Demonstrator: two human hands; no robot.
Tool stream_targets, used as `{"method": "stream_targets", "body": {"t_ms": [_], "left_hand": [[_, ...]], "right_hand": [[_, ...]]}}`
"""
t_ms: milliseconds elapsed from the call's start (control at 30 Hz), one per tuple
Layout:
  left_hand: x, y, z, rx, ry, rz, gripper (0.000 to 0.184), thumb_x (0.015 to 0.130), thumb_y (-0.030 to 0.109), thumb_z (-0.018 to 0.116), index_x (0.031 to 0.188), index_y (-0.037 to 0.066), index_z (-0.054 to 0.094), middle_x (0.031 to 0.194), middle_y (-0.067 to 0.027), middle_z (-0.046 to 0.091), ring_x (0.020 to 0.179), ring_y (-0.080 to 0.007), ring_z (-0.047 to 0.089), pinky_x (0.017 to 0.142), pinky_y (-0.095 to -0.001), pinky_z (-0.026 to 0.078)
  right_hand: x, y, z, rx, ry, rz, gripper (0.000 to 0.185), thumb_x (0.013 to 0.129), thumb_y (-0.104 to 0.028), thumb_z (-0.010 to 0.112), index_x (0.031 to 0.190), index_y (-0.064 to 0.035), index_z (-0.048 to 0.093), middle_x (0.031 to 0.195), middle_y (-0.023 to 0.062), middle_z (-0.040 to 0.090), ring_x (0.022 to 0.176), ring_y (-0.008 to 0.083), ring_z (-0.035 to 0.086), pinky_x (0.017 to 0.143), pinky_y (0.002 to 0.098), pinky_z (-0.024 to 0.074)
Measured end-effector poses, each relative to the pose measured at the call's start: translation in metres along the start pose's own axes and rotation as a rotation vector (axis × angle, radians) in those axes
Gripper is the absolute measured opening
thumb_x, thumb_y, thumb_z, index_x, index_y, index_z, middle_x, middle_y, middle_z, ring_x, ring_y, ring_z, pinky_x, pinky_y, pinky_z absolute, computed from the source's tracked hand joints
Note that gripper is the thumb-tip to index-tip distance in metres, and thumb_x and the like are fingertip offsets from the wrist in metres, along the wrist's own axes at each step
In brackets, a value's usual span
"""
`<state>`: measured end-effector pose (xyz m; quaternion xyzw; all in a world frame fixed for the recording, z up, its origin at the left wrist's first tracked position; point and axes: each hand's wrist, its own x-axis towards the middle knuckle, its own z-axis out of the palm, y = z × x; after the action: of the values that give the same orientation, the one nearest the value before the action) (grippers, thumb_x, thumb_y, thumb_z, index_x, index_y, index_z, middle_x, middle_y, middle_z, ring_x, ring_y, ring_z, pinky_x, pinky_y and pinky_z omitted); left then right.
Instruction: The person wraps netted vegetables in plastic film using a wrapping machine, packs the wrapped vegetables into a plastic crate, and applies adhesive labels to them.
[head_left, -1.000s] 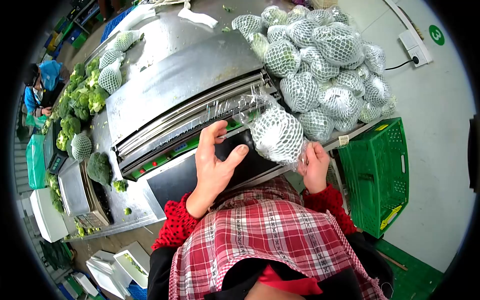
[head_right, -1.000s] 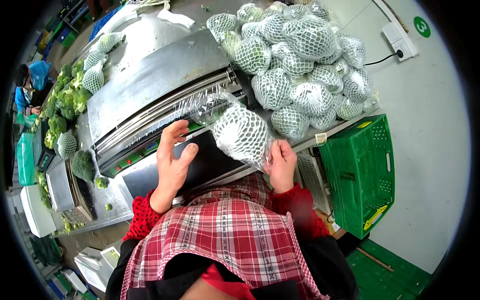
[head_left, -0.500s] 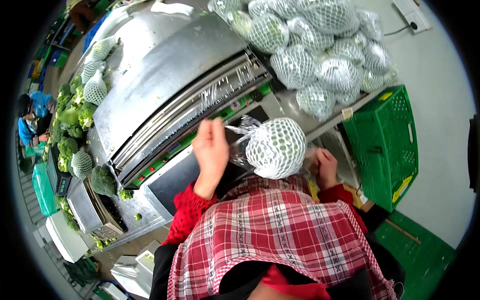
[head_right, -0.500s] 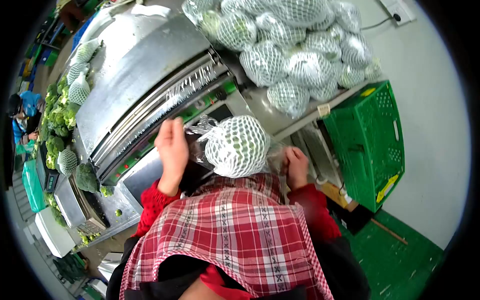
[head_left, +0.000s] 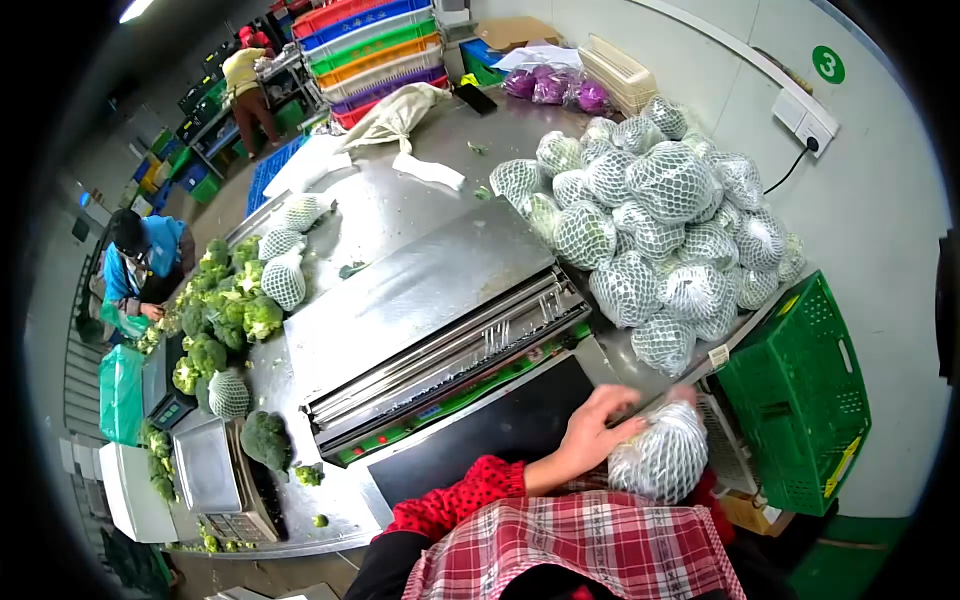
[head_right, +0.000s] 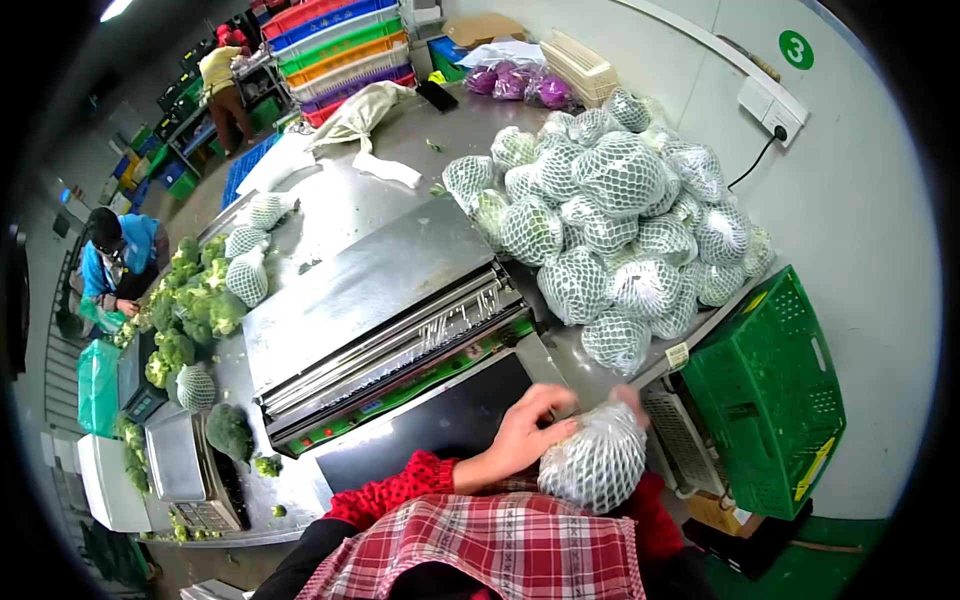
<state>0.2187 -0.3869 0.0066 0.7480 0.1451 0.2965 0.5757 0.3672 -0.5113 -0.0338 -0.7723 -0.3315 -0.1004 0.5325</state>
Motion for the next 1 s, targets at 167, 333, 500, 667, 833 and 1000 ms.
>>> {"method": "stream_targets", "body": {"t_ms": [167, 333, 500, 667, 833, 1000], "left_hand": [[-0.022, -0.025, -0.06, -0.45, -0.584, -0.814, 0.049, 0.096, 0.046, 0.052, 0.105, 0.0, 0.066, 0.083, -0.0077, 0.069, 0.066, -0.0158, 0.066, 0.058, -0.0272, 0.055], [-0.045, -0.015, -0.134, -1.12, -0.343, -0.758, 0.058, 0.087, 0.032, 0.065, 0.133, 0.0, 0.051, 0.125, -0.0116, 0.06, 0.111, -0.0183, 0.059, 0.1, -0.0324, 0.046], [-0.056, 0.067, -0.159, -0.416, -0.496, -0.218, 0.089, 0.059, 0.04, 0.082, 0.128, -0.006, 0.053, 0.125, -0.0164, 0.057, 0.11, -0.0262, 0.058, 0.097, -0.036, 0.044], [-0.055, 0.123, -0.141, -0.145, -0.494, 0.195, 0.087, 0.049, 0.036, 0.085, 0.118, -0.009, 0.056, 0.116, -0.0236, 0.057, 0.105, -0.0339, 0.058, 0.092, -0.0404, 0.045], [-0.091, 0.113, -0.152, 0.124, -0.351, -0.065, 0.083, 0.059, 0.046, 0.082, 0.116, -0.008, 0.056, 0.095, -0.025, 0.062, 0.087, -0.0404, 0.063, 0.079, -0.0435, 0.052], [-0.103, 0.145, -0.163, 0.82, -0.013, 0.177, 0.059, 0.063, 0.052, 0.08, 0.085, 0.0, 0.065, 0.072, -0.0132, 0.064, 0.056, -0.0265, 0.06, 0.05, -0.0344, 0.047]], "right_hand": [[0.066, -0.078, 0.004, -0.181, 0.113, -0.531, 0.015, 0.088, -0.001, 0.057, 0.101, -0.0006, 0.064, 0.082, 0.0139, 0.068, 0.062, 0.0278, 0.064, 0.057, 0.035, 0.0506], [0.032, -0.158, 0.033, 0.311, -0.401, -0.857, 0.04, 0.065, 0.004, 0.066, 0.105, -0.0026, 0.063, 0.076, 0.0081, 0.058, 0.055, 0.0249, 0.054, 0.047, 0.0353, 0.0429], [0.067, -0.216, -0.017, 0.347, -0.497, -1.034, 0.03, 0.07, -0.015, 0.074, 0.098, -0.006, 0.07, 0.069, -0.0004, 0.058, 0.054, 0.0095, 0.053, 0.042, 0.0233, 0.041], [0.073, -0.223, 0.043, 0.518, -0.87, -0.875, 0.013, 0.077, -0.01, 0.071, 0.089, -0.0028, 0.071, 0.075, 0.0045, 0.068, 0.061, 0.0132, 0.062, 0.051, 0.0289, 0.0484], [0.001, -0.18, 0.085, 0.869, -1.406, 0.292, 0.011, 0.086, -0.008, 0.069, 0.09, 0.0017, 0.071, 0.092, 0.0065, 0.069, 0.084, 0.0107, 0.063, 0.077, 0.0277, 0.0509], [-0.012, -0.2, 0.11, 1.05, -1.754, 0.48, 0.023, 0.094, -0.015, 0.061, 0.11, 0.0, 0.066, 0.104, 0.0059, 0.067, 0.098, 0.0097, 0.059, 0.087, 0.0241, 0.0467]]}}
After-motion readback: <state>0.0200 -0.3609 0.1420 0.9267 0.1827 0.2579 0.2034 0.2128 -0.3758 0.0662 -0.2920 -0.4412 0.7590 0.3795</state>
